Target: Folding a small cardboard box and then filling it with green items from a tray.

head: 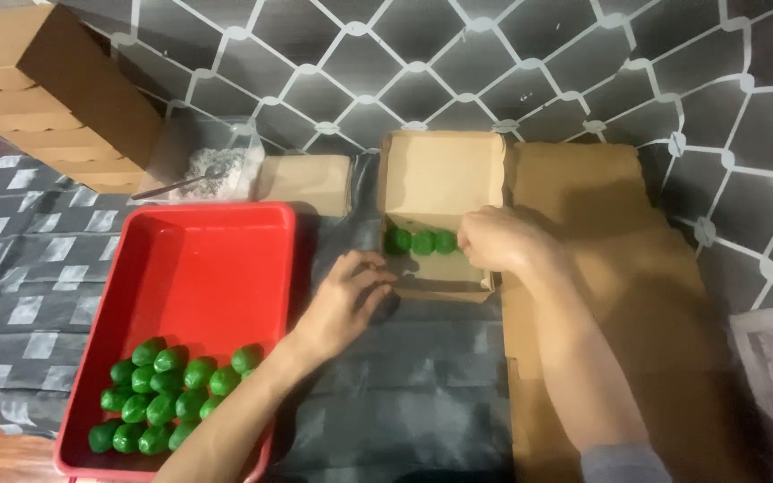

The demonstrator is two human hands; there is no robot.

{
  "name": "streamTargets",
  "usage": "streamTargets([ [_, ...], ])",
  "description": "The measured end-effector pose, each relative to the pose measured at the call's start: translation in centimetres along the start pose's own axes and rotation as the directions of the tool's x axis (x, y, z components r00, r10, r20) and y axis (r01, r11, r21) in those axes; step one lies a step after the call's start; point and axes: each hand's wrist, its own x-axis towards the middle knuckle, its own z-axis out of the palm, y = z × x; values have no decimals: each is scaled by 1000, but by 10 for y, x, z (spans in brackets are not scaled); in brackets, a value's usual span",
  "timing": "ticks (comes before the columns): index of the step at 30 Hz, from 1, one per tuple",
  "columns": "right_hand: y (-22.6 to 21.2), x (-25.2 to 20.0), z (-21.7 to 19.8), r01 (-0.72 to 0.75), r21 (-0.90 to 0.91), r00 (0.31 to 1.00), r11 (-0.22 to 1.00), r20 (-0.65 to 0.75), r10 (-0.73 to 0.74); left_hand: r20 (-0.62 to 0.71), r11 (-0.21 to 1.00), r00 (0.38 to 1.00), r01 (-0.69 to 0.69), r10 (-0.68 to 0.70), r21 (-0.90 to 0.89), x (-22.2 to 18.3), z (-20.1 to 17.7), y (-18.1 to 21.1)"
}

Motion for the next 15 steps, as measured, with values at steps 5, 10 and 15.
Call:
streamTargets([
  [5,3,-5,-2,0,12,1000,1000,-5,0,12,998,998,66,-66,-13,5,-29,4],
  [10,7,-2,-7,21,74,1000,997,12,-22,131,902,930,289,-344,321,-4,-78,-16],
  [15,-34,-79,-66,-51,161,996,986,77,39,153,446,476,595,-866,669,-36,-113,-43],
])
